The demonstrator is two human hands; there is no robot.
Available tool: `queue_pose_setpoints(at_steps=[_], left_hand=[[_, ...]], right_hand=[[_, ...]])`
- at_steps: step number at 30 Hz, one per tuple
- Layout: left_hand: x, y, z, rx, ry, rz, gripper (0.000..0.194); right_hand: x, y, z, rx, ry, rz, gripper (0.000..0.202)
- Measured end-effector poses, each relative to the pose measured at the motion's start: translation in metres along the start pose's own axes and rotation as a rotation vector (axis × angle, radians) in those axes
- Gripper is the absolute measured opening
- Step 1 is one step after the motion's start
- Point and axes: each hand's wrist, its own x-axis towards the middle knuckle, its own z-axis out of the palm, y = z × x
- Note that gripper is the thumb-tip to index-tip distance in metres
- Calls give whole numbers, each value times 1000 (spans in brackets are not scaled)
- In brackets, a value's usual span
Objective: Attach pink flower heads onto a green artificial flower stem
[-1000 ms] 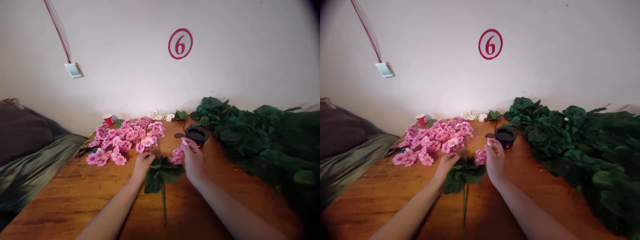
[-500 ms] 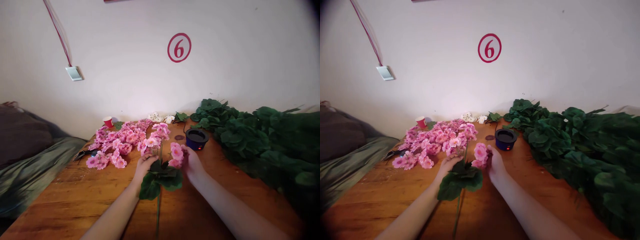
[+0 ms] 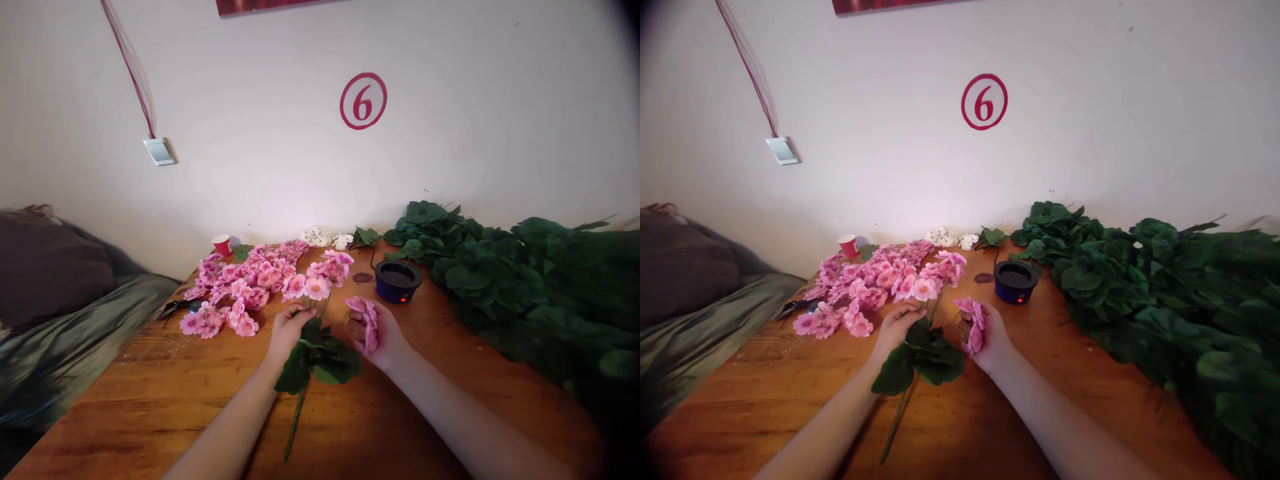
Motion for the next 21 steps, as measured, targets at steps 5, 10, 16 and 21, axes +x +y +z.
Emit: queue_pose_setpoints(at_steps=[5, 10, 16, 21], left_hand=[[3, -8, -13, 420, -15, 46, 25], [9, -4, -22, 784, -58, 21, 25], [-2, 24, -22, 1024, -23, 35, 37], [-27, 49, -17, 1203, 164, 447, 36]], right_hand=[[3, 0, -2, 87, 33, 23, 33], [-3, -5, 6, 178, 118, -11, 31], [-5, -7, 10, 226, 105, -15, 32], [-7, -10, 12, 173, 30, 56, 35]])
